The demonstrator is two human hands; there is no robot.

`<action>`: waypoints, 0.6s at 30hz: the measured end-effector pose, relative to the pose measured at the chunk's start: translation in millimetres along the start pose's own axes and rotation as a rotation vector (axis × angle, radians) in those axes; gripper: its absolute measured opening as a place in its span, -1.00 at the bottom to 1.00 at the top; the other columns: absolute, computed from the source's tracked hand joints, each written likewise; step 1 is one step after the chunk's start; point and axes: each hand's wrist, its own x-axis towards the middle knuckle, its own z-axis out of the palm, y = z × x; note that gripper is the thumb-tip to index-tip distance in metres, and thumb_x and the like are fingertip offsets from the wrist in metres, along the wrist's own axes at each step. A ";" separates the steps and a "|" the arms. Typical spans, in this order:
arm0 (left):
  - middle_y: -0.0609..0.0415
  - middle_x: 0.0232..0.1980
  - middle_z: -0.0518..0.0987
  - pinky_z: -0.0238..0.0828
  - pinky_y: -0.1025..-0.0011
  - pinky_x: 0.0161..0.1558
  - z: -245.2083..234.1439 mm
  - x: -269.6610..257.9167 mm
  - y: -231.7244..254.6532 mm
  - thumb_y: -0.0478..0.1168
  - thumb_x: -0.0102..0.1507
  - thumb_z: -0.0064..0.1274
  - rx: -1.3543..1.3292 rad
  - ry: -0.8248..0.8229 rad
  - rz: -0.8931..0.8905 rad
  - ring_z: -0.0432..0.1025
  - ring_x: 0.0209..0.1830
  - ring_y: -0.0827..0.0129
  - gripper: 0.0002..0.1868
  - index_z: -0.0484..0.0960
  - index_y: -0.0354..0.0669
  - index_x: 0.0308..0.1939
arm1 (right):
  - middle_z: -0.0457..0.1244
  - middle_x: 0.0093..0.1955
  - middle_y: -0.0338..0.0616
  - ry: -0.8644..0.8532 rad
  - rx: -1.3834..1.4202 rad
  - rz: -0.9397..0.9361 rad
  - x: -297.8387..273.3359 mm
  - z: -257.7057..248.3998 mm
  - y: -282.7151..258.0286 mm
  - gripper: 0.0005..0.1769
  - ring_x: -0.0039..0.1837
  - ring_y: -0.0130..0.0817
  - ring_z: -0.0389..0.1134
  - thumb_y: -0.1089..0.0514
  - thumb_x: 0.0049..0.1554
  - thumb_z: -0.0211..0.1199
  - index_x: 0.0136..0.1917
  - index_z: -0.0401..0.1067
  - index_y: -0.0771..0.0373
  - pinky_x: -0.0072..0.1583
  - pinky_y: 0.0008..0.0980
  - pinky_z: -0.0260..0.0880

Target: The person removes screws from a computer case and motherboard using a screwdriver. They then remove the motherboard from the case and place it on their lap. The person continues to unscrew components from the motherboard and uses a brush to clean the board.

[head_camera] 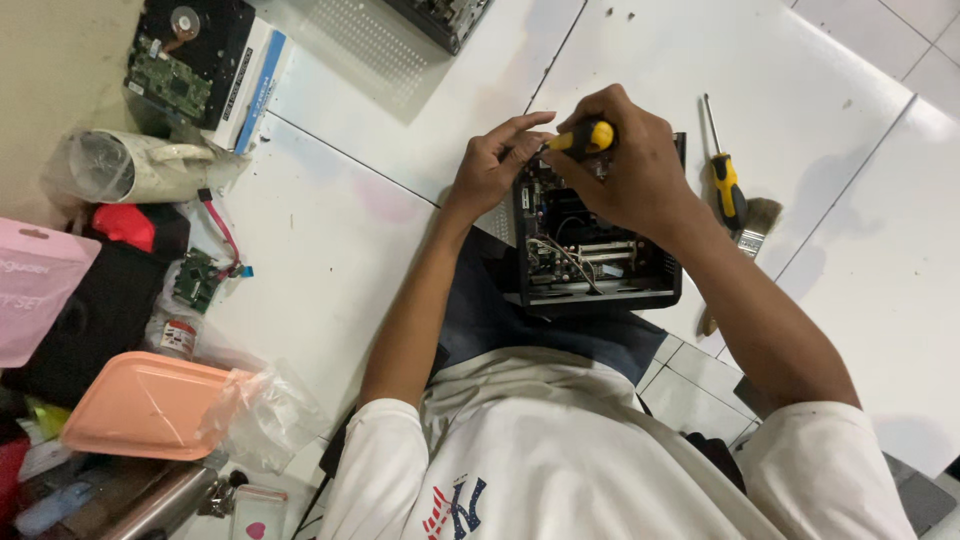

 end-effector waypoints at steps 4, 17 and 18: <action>-0.07 0.25 0.72 0.49 0.39 0.33 1.3 0.6 1.8 0.14 0.51 -0.05 -0.036 0.012 0.032 0.58 0.30 0.34 -0.51 0.60 -0.04 0.38 | 0.33 -0.08 -0.01 0.029 -0.015 -0.072 3.6 4.2 -1.1 -0.54 -0.19 -0.16 0.31 0.15 0.36 0.53 0.20 0.24 0.30 -0.13 -0.20 0.29; 0.28 -0.16 0.68 0.36 0.53 -0.05 3.7 3.8 -16.1 0.04 0.49 0.01 0.088 0.098 0.089 0.45 -0.10 0.61 -0.61 0.78 -0.18 0.00 | 0.35 -0.04 0.05 0.039 -0.004 -0.111 7.8 5.7 0.0 -0.58 -0.17 -0.11 0.37 0.24 0.34 0.50 0.18 0.24 0.30 -0.13 -0.21 0.36; 0.27 -0.19 0.68 0.36 0.53 -0.06 3.8 3.1 -14.0 0.03 0.48 0.02 0.084 0.101 0.063 0.46 -0.12 0.60 -0.63 0.79 -0.17 -0.03 | 0.37 -0.03 0.05 0.042 0.018 -0.124 7.7 5.5 0.5 -0.60 -0.14 -0.11 0.39 0.28 0.33 0.48 0.19 0.24 0.30 -0.11 -0.22 0.37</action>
